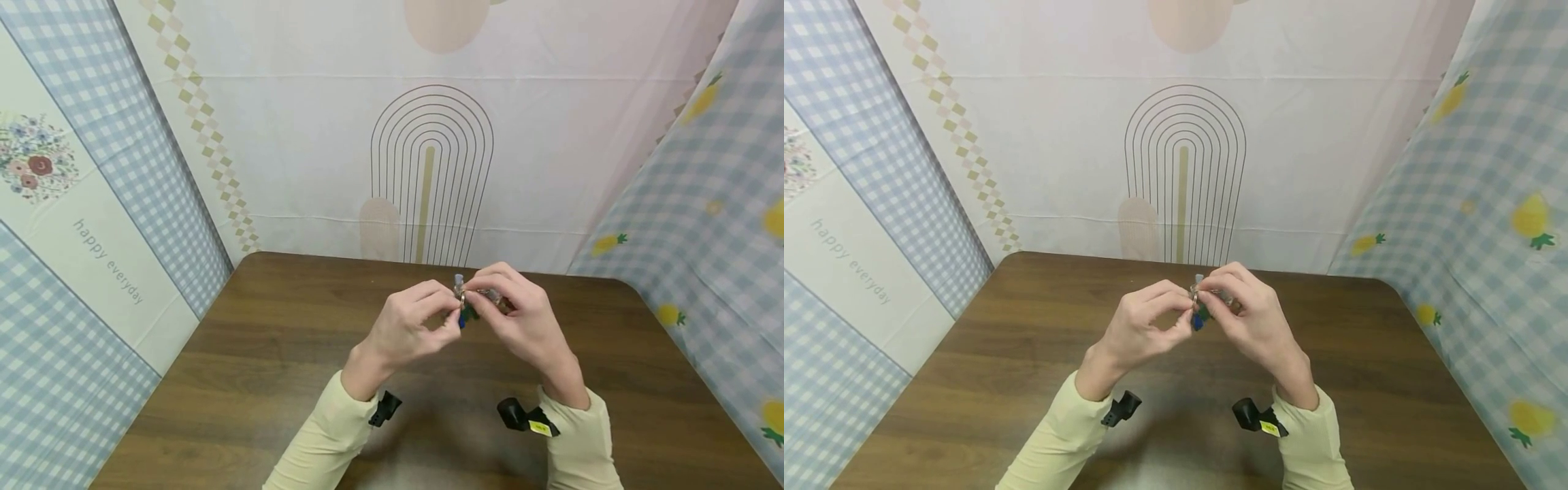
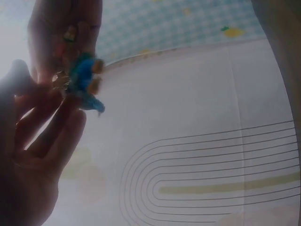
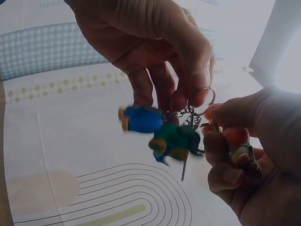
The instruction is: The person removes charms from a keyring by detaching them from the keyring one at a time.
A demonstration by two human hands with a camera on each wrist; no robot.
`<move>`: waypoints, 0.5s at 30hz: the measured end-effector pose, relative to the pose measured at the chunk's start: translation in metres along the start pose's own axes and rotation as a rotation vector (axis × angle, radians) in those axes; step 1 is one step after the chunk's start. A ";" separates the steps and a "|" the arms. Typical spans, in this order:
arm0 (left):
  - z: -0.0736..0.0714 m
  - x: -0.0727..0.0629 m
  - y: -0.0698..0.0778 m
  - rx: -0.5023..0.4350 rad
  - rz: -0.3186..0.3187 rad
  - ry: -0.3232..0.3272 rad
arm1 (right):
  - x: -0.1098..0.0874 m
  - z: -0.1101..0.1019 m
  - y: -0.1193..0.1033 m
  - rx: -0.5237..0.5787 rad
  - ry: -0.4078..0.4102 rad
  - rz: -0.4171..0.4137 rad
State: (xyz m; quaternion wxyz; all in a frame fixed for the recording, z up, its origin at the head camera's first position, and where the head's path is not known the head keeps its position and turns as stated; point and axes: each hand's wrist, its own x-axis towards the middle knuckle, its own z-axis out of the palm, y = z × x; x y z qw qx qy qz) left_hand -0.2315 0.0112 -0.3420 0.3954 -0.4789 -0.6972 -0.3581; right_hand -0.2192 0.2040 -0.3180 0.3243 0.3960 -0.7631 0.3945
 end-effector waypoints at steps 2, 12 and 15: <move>0.000 0.000 0.000 0.047 0.018 0.015 | -0.001 0.001 -0.002 -0.006 0.000 0.023; 0.000 -0.002 0.004 0.224 0.063 0.105 | -0.003 0.006 -0.011 -0.027 0.018 0.092; 0.000 -0.002 0.006 0.253 0.056 0.124 | -0.003 0.007 -0.015 -0.024 0.030 0.084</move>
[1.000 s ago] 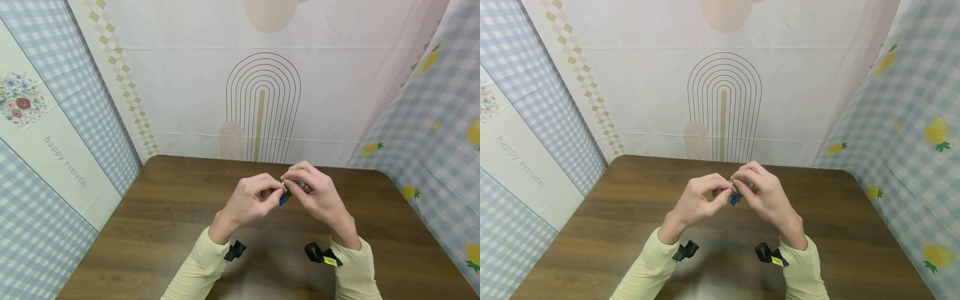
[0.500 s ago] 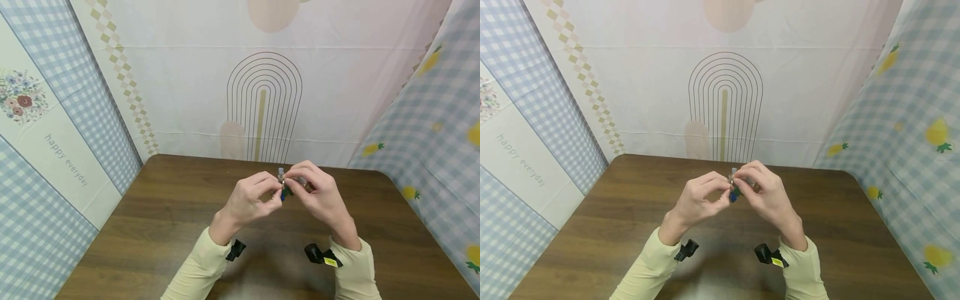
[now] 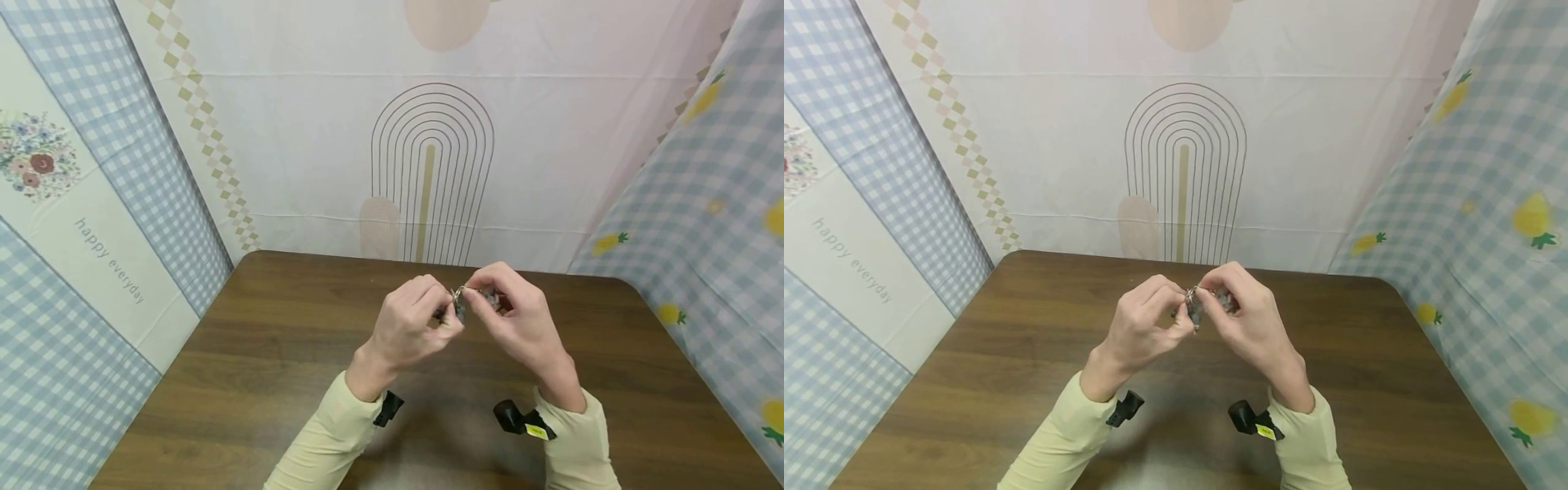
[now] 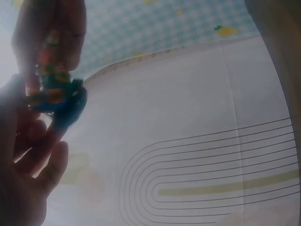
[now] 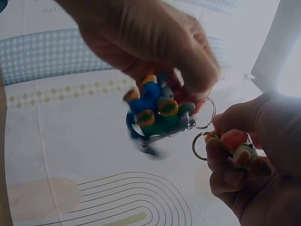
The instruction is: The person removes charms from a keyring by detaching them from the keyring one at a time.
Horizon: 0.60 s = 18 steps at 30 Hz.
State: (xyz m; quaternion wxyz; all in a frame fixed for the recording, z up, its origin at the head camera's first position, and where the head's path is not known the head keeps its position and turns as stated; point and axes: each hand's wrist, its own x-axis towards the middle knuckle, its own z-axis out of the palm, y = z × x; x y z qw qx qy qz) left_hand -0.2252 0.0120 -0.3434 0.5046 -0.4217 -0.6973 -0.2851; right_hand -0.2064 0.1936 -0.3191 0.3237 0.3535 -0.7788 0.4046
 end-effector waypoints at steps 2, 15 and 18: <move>0.001 0.000 0.000 0.020 -0.010 0.004 | 0.000 0.000 -0.001 0.011 0.004 -0.011; 0.003 -0.002 0.001 0.027 -0.067 -0.021 | 0.001 0.004 -0.001 0.034 0.007 -0.053; 0.002 -0.002 0.001 -0.059 -0.100 -0.063 | 0.000 0.001 -0.001 0.036 0.008 -0.048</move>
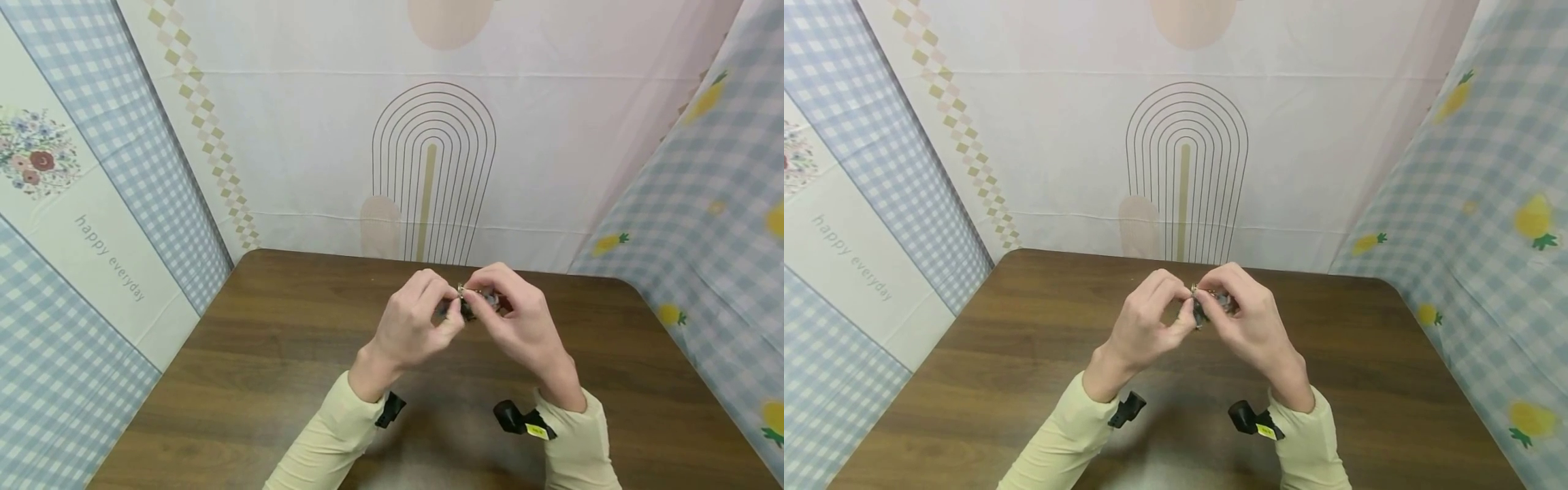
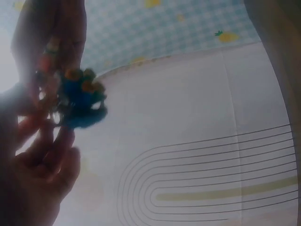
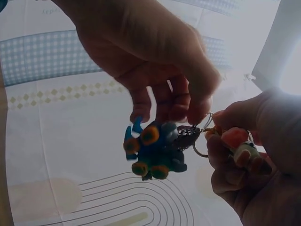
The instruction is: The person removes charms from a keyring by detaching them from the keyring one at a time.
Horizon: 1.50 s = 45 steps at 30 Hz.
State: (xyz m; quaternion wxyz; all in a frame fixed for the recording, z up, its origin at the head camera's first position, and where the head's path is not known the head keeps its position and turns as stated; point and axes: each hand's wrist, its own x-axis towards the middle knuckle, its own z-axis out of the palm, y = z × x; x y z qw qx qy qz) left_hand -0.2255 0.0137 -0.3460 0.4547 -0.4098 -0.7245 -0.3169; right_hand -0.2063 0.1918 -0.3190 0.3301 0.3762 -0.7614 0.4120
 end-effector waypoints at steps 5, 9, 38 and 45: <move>-0.004 0.000 -0.005 -0.197 -0.062 -0.085 | 0.001 -0.005 0.001 0.020 0.011 -0.006; -0.008 0.001 -0.008 -0.280 -0.105 -0.103 | 0.001 -0.006 0.001 0.025 0.007 -0.017; -0.014 -0.001 -0.006 -0.183 -0.140 -0.187 | 0.000 0.002 -0.008 -0.005 -0.113 -0.053; -0.017 0.000 -0.006 -0.169 -0.134 -0.166 | -0.001 0.002 -0.008 0.004 -0.116 -0.041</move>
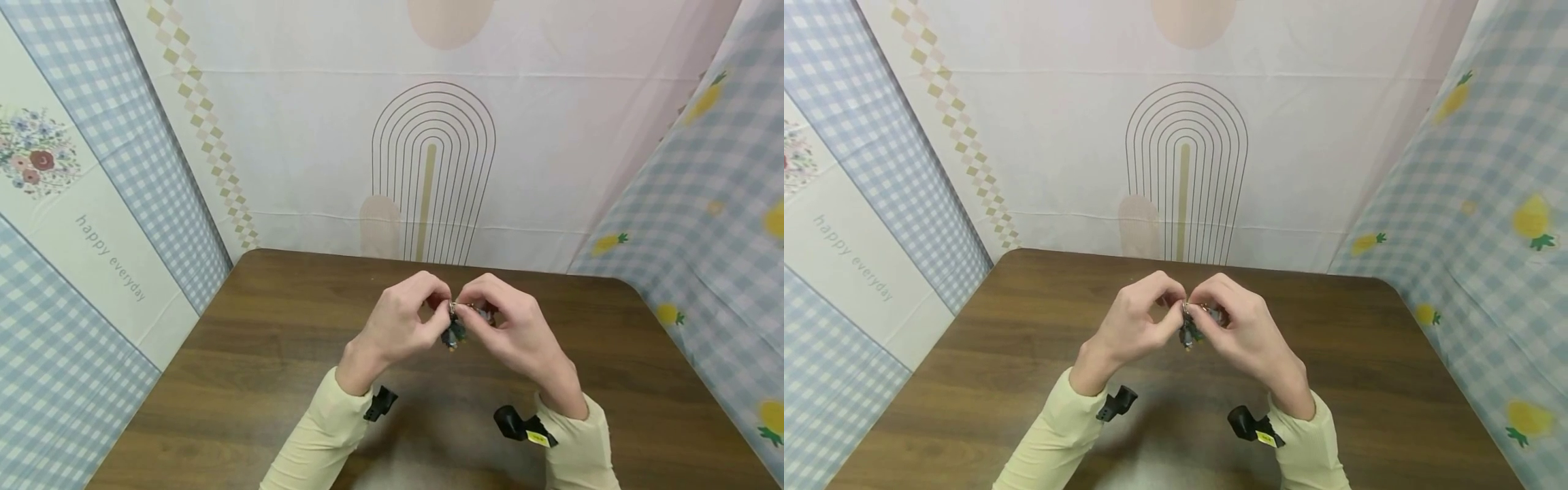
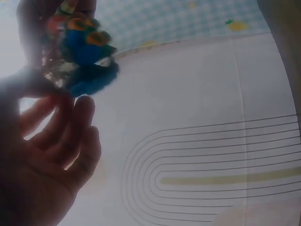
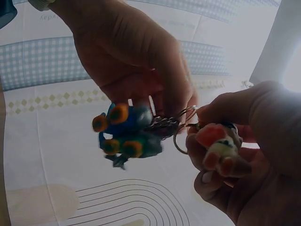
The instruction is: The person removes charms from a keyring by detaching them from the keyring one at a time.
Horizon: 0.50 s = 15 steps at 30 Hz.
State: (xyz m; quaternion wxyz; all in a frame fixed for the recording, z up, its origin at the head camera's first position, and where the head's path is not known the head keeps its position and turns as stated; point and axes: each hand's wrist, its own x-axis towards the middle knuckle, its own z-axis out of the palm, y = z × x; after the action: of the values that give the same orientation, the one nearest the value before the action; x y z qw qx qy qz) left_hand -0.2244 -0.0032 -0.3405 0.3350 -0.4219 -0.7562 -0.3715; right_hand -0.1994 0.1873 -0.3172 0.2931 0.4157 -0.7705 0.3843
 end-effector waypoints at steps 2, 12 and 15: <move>-0.001 0.000 0.000 -0.004 0.015 -0.001 | 0.000 0.000 0.000 0.000 -0.003 0.000; -0.008 0.001 0.000 0.035 0.038 -0.027 | -0.001 0.001 0.002 0.014 -0.016 0.025; -0.010 0.000 0.001 0.025 0.009 -0.033 | -0.001 0.001 0.002 0.021 -0.023 0.021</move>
State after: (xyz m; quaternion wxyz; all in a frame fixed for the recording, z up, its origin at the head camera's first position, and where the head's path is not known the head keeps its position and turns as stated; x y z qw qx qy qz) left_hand -0.2220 -0.0111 -0.3355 0.3292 -0.4270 -0.7644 -0.3535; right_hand -0.2007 0.1871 -0.3192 0.2758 0.4148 -0.7740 0.3910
